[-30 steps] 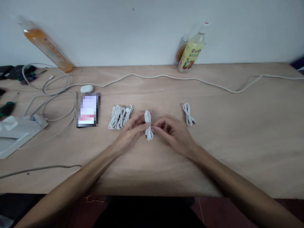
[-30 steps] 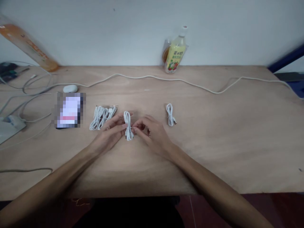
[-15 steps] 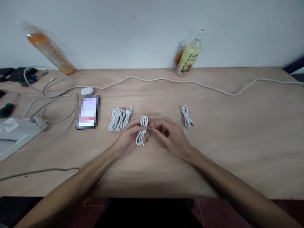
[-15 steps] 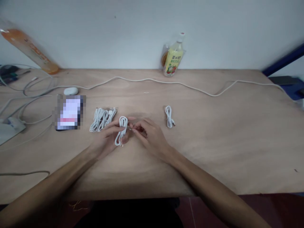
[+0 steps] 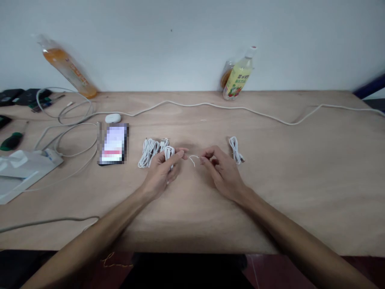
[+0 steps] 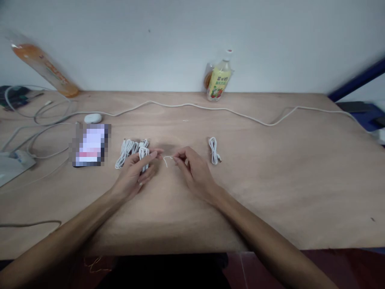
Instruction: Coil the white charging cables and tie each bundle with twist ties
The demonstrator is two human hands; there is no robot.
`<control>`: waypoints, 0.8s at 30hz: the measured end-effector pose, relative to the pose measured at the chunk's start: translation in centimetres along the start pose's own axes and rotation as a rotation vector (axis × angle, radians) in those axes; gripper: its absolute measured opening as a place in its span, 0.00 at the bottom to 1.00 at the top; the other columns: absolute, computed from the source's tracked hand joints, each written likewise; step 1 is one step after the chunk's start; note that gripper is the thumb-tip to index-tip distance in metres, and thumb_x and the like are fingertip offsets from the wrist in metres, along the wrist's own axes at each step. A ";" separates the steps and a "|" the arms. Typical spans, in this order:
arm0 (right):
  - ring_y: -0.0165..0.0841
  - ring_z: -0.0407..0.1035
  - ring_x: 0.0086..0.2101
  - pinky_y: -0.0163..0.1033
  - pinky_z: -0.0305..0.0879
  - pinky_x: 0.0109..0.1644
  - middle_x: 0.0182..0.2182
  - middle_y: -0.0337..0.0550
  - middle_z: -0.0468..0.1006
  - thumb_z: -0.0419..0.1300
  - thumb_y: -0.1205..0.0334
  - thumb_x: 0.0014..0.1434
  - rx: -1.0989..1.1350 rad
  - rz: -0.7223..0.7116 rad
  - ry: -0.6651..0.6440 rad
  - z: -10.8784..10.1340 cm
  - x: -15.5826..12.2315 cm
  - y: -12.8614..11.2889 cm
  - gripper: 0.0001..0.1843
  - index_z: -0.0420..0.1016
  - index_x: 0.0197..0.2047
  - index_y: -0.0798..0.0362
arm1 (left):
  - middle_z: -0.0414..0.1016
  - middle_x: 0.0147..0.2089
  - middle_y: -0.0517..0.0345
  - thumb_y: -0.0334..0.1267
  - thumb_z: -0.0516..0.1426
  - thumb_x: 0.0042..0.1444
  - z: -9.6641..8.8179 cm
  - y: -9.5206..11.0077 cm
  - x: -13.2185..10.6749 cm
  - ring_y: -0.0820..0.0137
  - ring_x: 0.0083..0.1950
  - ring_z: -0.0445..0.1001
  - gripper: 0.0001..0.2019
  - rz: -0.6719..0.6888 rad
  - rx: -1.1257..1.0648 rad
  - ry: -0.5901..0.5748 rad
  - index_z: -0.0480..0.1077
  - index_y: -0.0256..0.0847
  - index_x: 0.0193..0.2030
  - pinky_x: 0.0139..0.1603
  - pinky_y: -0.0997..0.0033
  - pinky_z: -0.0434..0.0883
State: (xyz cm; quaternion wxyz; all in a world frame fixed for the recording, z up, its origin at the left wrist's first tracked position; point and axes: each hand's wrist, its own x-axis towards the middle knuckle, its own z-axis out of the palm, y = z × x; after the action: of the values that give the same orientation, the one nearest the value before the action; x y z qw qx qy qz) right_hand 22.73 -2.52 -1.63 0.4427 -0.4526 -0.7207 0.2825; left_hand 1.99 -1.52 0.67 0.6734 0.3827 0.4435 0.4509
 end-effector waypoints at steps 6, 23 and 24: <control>0.34 0.73 0.34 0.39 0.69 0.37 0.38 0.41 0.82 0.56 0.67 0.79 -0.128 -0.235 -0.041 -0.4 0.1 0.4 0.09 0.77 0.46 0.48 | 0.55 0.14 0.71 0.57 0.72 0.60 0.2 -0.4 -0.4 0.79 0.16 0.48 0.18 -0.013 0.174 -0.099 0.84 0.43 0.35 0.19 0.70 0.45; 0.35 0.76 0.35 0.41 0.73 0.39 0.37 0.44 0.83 0.58 0.61 0.81 -0.420 -0.502 0.012 -0.3 0.0 0.4 0.10 0.79 0.45 0.49 | 0.59 0.15 0.70 0.58 0.71 0.59 0.2 -0.7 -0.3 0.78 0.16 0.53 0.22 -0.001 0.278 -0.106 0.75 0.43 0.29 0.19 0.72 0.50; 0.35 0.76 0.36 0.40 0.73 0.39 0.36 0.43 0.83 0.59 0.61 0.81 -0.445 -0.507 0.025 -0.3 0.0 0.4 0.10 0.79 0.45 0.49 | 0.60 0.15 0.70 0.58 0.71 0.59 0.2 -0.7 -0.3 0.78 0.16 0.53 0.22 0.003 0.287 -0.096 0.74 0.43 0.29 0.19 0.73 0.50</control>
State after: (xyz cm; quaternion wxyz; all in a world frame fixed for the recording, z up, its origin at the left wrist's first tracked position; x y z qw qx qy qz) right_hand 23.16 -2.34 -1.85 0.3981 -0.3478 -0.8488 -0.0066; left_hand 2.31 -2.08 0.18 0.6314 0.4969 0.4701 0.3652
